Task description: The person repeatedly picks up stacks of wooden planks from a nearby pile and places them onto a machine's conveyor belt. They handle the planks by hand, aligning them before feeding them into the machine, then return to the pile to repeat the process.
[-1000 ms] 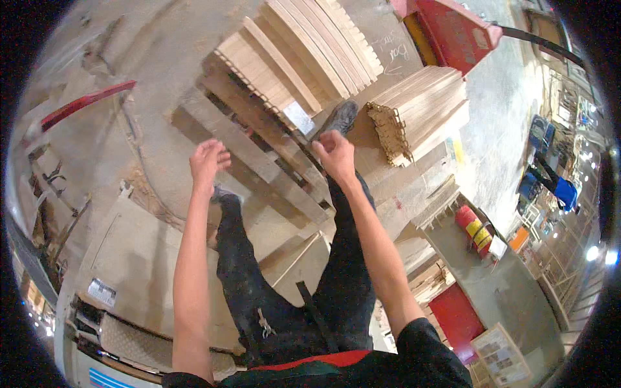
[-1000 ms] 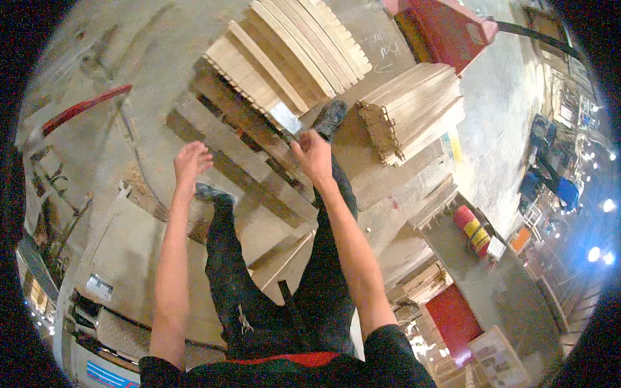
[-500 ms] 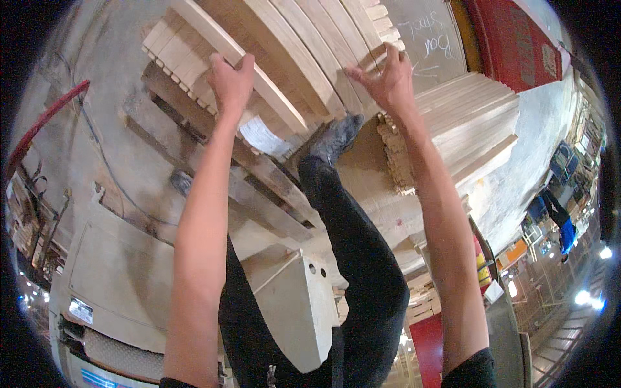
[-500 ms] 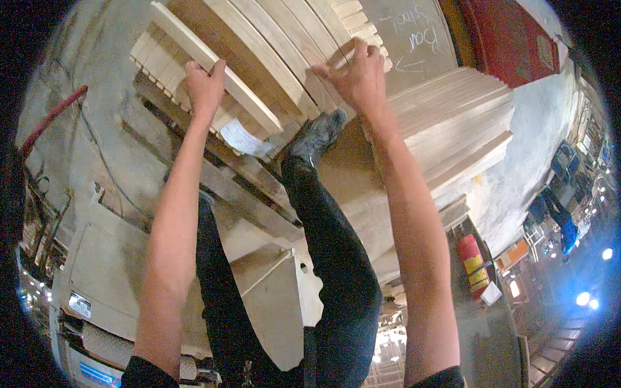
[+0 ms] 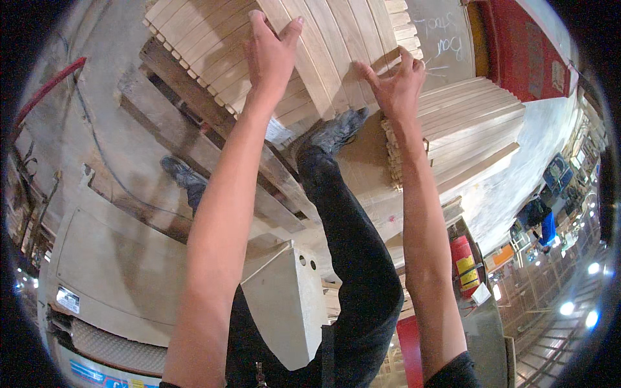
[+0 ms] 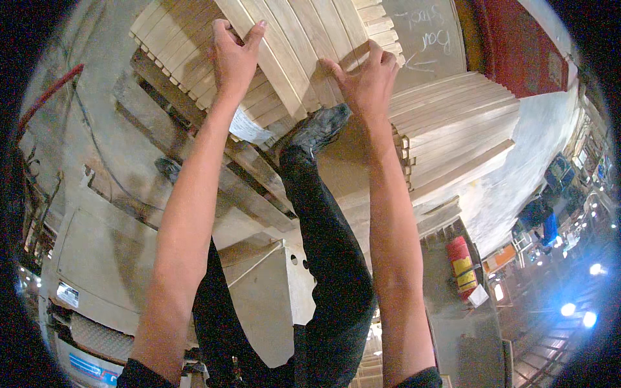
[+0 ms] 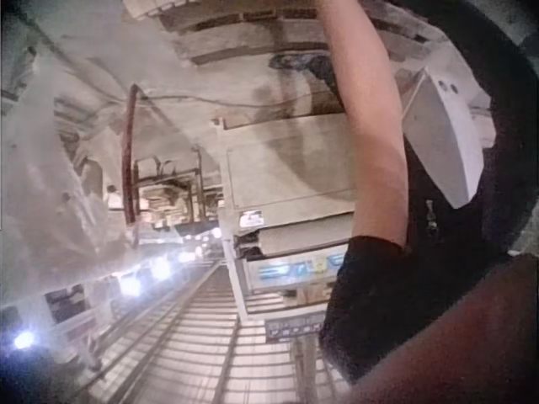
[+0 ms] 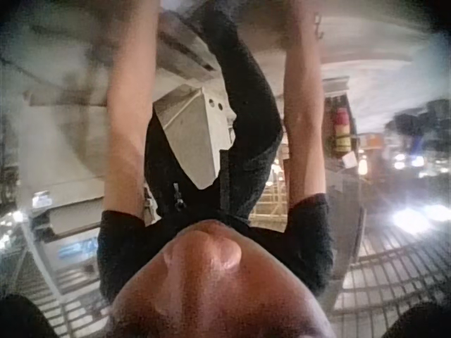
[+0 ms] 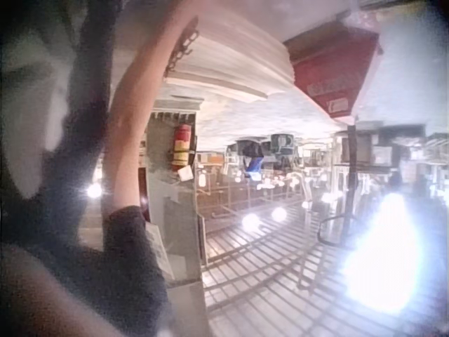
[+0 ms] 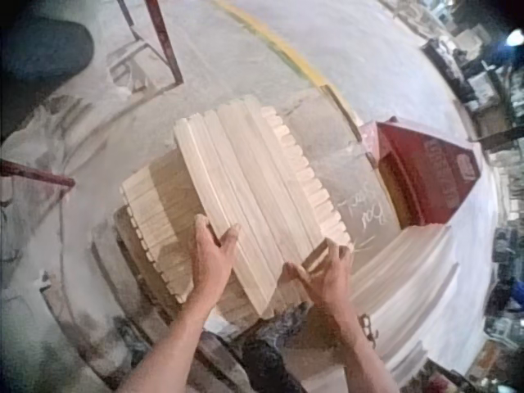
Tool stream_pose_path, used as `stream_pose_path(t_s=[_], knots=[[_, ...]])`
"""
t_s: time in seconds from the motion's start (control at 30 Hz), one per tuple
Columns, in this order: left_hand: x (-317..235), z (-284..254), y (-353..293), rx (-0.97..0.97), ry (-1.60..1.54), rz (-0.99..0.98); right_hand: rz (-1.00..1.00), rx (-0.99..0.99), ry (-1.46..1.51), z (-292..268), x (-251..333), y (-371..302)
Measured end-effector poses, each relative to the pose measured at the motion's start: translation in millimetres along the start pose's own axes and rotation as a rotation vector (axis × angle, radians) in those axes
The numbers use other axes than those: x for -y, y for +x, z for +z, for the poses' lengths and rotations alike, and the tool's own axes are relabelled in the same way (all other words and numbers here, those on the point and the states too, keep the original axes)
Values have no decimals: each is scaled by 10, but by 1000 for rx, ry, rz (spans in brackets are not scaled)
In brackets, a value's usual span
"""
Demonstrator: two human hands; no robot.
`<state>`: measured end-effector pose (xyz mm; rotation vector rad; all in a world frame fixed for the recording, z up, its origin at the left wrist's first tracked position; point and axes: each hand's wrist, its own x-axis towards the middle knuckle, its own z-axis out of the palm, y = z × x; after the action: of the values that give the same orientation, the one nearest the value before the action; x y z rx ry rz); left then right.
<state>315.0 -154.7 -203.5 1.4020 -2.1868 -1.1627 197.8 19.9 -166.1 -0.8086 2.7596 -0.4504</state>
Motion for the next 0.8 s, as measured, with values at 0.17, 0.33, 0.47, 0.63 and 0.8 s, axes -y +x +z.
stream_pose_path(t_s=[0.17, 0.33, 0.47, 0.63, 0.8], knots=[[45, -30, 77, 47, 63, 42, 75, 8, 61, 48, -38, -127], [56, -96, 50, 70, -112, -17, 87, 12, 67, 55, -73, -238], [283, 18, -122, 32, -94, -17, 104, 14, 141, 27, 0, -249], [217, 35, -358, 75, -109, -110, 153, 98, 83, 52, 30, -350], [269, -120, -231, 148, -95, -27, 334, 308, 169, 83, 432, -755]])
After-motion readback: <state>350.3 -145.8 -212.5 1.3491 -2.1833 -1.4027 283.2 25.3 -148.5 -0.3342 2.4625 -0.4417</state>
